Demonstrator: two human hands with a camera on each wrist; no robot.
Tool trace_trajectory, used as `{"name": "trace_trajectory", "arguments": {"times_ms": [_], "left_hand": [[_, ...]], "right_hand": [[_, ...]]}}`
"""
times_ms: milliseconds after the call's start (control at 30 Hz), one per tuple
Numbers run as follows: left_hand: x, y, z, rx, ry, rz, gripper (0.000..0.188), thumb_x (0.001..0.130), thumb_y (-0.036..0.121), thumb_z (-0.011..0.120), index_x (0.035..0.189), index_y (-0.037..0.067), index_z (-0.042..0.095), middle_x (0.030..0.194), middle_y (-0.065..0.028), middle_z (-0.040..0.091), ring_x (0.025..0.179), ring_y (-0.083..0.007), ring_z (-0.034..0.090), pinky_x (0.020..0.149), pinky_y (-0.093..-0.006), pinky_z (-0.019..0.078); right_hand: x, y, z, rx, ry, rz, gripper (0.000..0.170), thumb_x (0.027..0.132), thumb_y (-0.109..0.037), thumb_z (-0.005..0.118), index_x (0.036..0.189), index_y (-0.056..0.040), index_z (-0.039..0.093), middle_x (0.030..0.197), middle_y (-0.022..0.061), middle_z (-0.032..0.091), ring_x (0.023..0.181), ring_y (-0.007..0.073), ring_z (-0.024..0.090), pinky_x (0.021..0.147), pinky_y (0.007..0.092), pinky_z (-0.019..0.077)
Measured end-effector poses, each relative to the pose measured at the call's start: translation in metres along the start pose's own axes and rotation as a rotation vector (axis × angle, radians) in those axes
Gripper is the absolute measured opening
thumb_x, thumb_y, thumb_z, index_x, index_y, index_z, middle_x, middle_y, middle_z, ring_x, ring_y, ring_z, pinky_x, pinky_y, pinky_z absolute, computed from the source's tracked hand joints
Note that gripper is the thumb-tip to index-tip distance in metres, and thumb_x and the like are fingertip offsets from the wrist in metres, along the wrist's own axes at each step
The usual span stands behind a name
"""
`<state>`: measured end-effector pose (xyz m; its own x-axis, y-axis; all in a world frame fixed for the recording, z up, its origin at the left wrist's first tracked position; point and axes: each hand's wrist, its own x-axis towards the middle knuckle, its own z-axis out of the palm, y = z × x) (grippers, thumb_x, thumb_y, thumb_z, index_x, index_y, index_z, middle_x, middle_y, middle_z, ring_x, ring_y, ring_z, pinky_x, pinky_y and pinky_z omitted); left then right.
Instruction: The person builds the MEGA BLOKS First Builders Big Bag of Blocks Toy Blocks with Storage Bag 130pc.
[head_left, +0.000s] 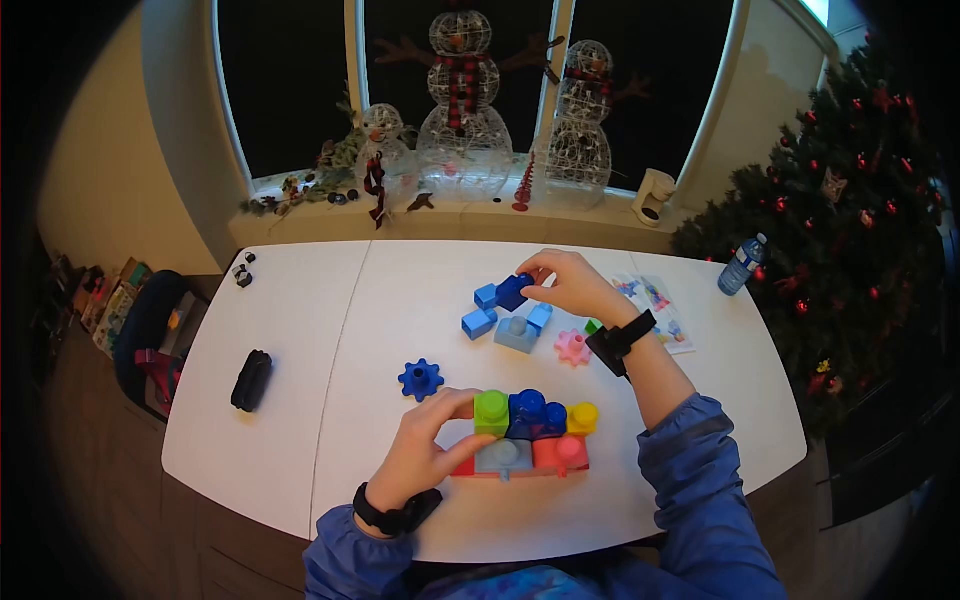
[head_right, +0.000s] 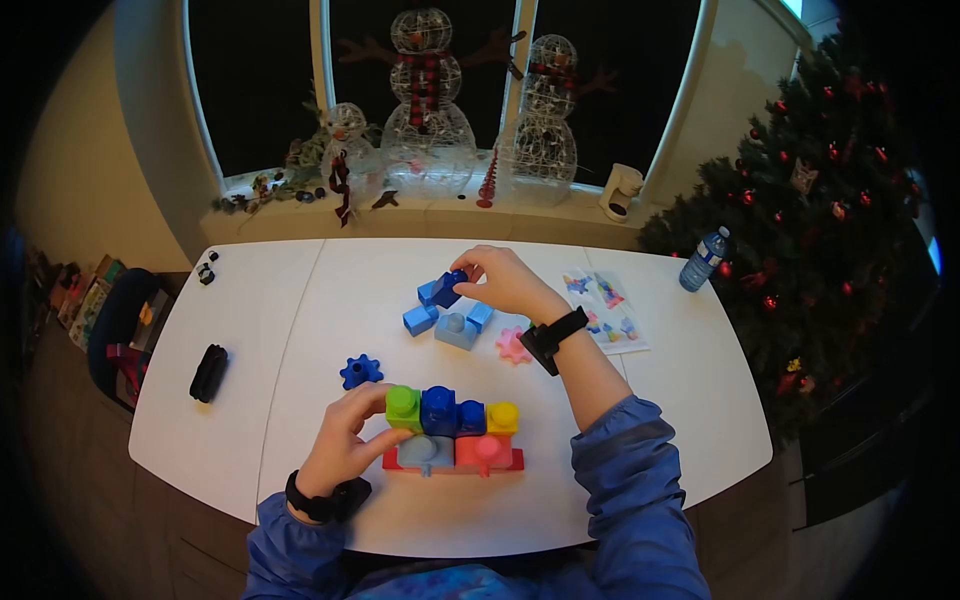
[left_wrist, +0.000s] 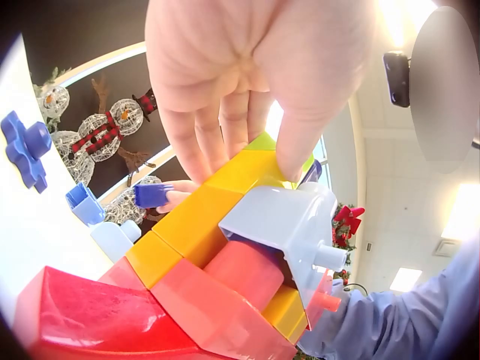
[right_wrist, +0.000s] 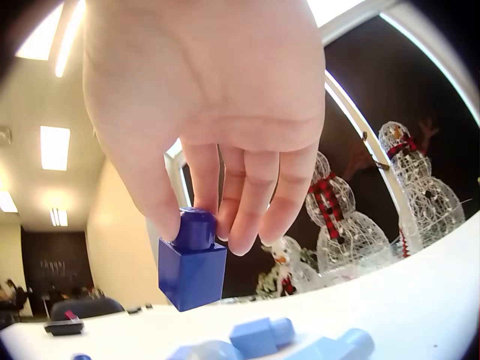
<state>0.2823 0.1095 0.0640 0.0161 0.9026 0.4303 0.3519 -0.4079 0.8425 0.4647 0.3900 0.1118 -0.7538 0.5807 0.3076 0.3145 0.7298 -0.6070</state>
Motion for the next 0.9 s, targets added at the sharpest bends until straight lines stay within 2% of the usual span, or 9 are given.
{"name": "trace_trajectory", "arguments": {"times_ms": [33,67,200,333,367,500,700,800,900], "left_hand": [[0.0,-0.001,0.0,-0.012,-0.003,-0.01,0.047,0.086,0.004,0.083,0.128,0.0,0.065,0.112,-0.0116,0.068,0.104,-0.0236,0.069,0.095,-0.0334,0.0546],[-0.001,-0.001,0.0,-0.023,-0.004,-0.019,0.045,0.086,0.002,0.083,0.128,0.0,0.065,0.114,-0.0099,0.067,0.105,-0.0209,0.068,0.096,-0.0324,0.0543],[0.0,0.003,-0.001,-0.024,-0.017,-0.037,0.045,0.086,0.0,0.082,0.128,-0.001,0.064,0.115,-0.0102,0.066,0.108,-0.0214,0.068,0.1,-0.0334,0.0539],[0.0,0.003,-0.001,-0.028,-0.022,-0.04,0.044,0.087,-0.001,0.081,0.128,-0.003,0.064,0.116,-0.0101,0.066,0.111,-0.0215,0.069,0.102,-0.0343,0.0536],[-0.001,0.003,0.0,-0.03,-0.023,-0.043,0.044,0.088,-0.001,0.08,0.128,-0.003,0.063,0.116,-0.0101,0.066,0.112,-0.0215,0.069,0.103,-0.0345,0.0535],[-0.001,0.002,0.0,-0.05,-0.028,-0.042,0.044,0.088,-0.003,0.079,0.129,-0.003,0.062,0.117,-0.0098,0.066,0.113,-0.0209,0.069,0.103,-0.0347,0.0533],[-0.001,0.003,0.001,-0.06,-0.026,-0.043,0.044,0.089,-0.004,0.078,0.129,-0.003,0.061,0.118,-0.0095,0.066,0.113,-0.0204,0.069,0.103,-0.0347,0.0532],[-0.001,0.001,0.001,-0.058,-0.025,-0.051,0.044,0.089,-0.004,0.078,0.129,-0.003,0.061,0.118,-0.0094,0.066,0.113,-0.0203,0.069,0.103,-0.0345,0.0533],[-0.002,0.001,0.0,-0.059,-0.024,-0.061,0.044,0.089,-0.004,0.078,0.129,-0.003,0.062,0.117,-0.0092,0.066,0.113,-0.02,0.069,0.102,-0.0343,0.0533]], "right_hand": [[-0.011,-0.012,-0.009,0.046,0.023,-0.005,0.032,0.084,-0.015,0.083,0.113,-0.0039,0.076,0.101,0.0119,0.073,0.088,0.0204,0.071,0.076,0.0336,0.0574],[-0.022,-0.027,-0.017,0.081,0.042,-0.016,0.032,0.084,-0.015,0.082,0.113,-0.0041,0.076,0.101,0.011,0.073,0.088,0.0195,0.071,0.076,0.0323,0.0571],[-0.077,-0.079,-0.04,0.162,0.114,-0.136,0.031,0.086,-0.014,0.081,0.116,-0.0052,0.077,0.1,0.0076,0.07,0.086,0.0165,0.068,0.071,0.0269,0.055],[-0.121,-0.118,-0.048,0.104,0.036,-0.207,0.033,0.082,-0.008,0.078,0.115,-0.0042,0.077,0.1,0.0089,0.07,0.085,0.0173,0.066,0.073,0.0292,0.0525],[-0.126,-0.127,-0.047,0.092,0.021,-0.201,0.033,0.082,-0.007,0.078,0.115,-0.0035,0.076,0.101,0.0103,0.069,0.086,0.0218,0.067,0.075,0.0318,0.0538],[-0.137,-0.129,-0.027,0.016,-0.013,-0.272,0.036,0.083,-0.007,0.079,0.118,-0.0026,0.073,0.103,0.0127,0.067,0.09,0.0313,0.067,0.08,0.0376,0.0561],[-0.144,-0.125,-0.014,0.047,0.023,-0.234,0.041,0.08,-0.005,0.083,0.12,-0.0042,0.075,0.108,0.0125,0.069,0.092,0.0292,0.068,0.08,0.0351,0.0559],[-0.142,-0.122,-0.016,0.038,0.015,-0.268,0.04,0.082,-0.005,0.082,0.121,-0.0045,0.075,0.108,0.0122,0.069,0.093,0.0293,0.068,0.083,0.035,0.0558],[-0.135,-0.102,-0.021,0.107,-0.03,-0.275,0.042,0.088,-0.011,0.078,0.129,-0.0058,0.07,0.11,0.0124,0.067,0.098,0.0302,0.066,0.089,0.0375,0.0547]]}}
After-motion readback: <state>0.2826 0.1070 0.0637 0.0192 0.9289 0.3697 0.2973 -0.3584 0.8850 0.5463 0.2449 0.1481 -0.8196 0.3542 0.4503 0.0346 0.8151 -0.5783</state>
